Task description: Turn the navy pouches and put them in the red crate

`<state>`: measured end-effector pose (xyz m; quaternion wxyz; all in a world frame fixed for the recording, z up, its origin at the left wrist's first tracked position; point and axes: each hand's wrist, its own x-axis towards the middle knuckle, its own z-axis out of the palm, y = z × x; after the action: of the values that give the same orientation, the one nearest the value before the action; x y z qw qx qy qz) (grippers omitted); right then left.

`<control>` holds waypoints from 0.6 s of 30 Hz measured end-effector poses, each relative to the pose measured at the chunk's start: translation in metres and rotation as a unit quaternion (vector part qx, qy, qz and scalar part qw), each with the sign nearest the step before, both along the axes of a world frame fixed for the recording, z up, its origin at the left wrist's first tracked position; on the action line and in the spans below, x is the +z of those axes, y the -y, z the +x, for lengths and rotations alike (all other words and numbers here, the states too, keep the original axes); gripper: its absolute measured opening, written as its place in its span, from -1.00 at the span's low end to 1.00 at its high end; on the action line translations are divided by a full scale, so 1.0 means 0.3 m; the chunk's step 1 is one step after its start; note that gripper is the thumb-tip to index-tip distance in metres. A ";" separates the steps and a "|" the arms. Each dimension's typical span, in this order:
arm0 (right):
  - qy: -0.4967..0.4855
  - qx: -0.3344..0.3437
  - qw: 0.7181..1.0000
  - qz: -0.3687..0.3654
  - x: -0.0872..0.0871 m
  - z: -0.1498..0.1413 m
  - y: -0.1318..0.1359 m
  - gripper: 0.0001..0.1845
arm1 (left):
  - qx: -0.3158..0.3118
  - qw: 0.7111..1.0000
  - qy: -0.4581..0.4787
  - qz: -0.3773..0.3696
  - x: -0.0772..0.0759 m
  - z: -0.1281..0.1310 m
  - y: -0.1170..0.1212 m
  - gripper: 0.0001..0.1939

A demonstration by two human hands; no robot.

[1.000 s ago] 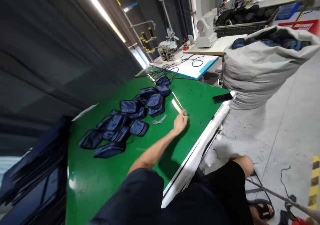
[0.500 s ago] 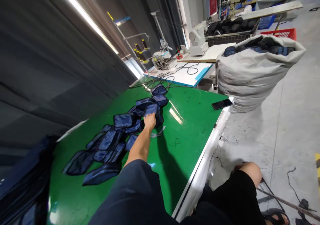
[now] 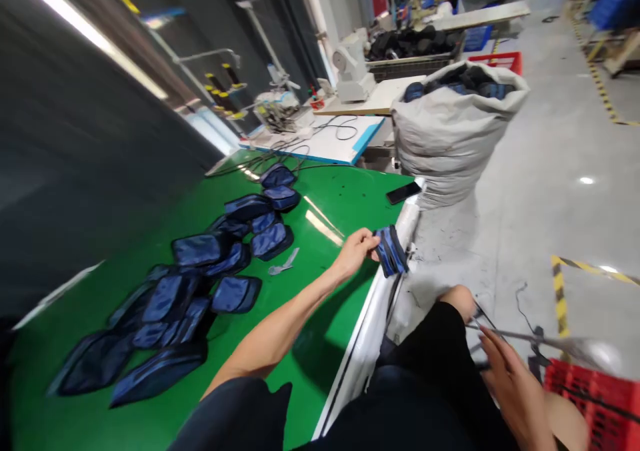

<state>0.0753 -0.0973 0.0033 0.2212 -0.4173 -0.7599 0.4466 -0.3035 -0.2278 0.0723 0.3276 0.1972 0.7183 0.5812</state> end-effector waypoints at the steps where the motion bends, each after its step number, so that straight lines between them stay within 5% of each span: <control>1: 0.000 0.001 1.000 0.006 0.023 -0.003 0.017 -0.42 | -0.037 0.998 0.041 0.009 -0.005 0.098 -0.054 -0.59; 7: -0.030 -0.024 0.989 0.145 0.082 -0.064 0.044 -0.50 | -0.170 0.969 0.179 0.002 -0.030 0.551 -0.254 -0.53; 13: 0.036 -0.116 0.957 0.262 0.052 0.075 0.091 -0.54 | -0.309 0.946 -0.040 -0.092 -0.058 0.804 -0.256 -0.52; 18: 0.061 -0.197 0.965 0.161 0.023 0.238 0.079 -0.38 | -0.379 0.908 -0.135 -0.116 -0.056 0.886 -0.247 -0.61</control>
<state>0.1467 -0.1211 0.0102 0.3222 -0.5438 -0.7369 0.2397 -0.0377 -0.1536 0.0554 0.4440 0.4916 0.6893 0.2934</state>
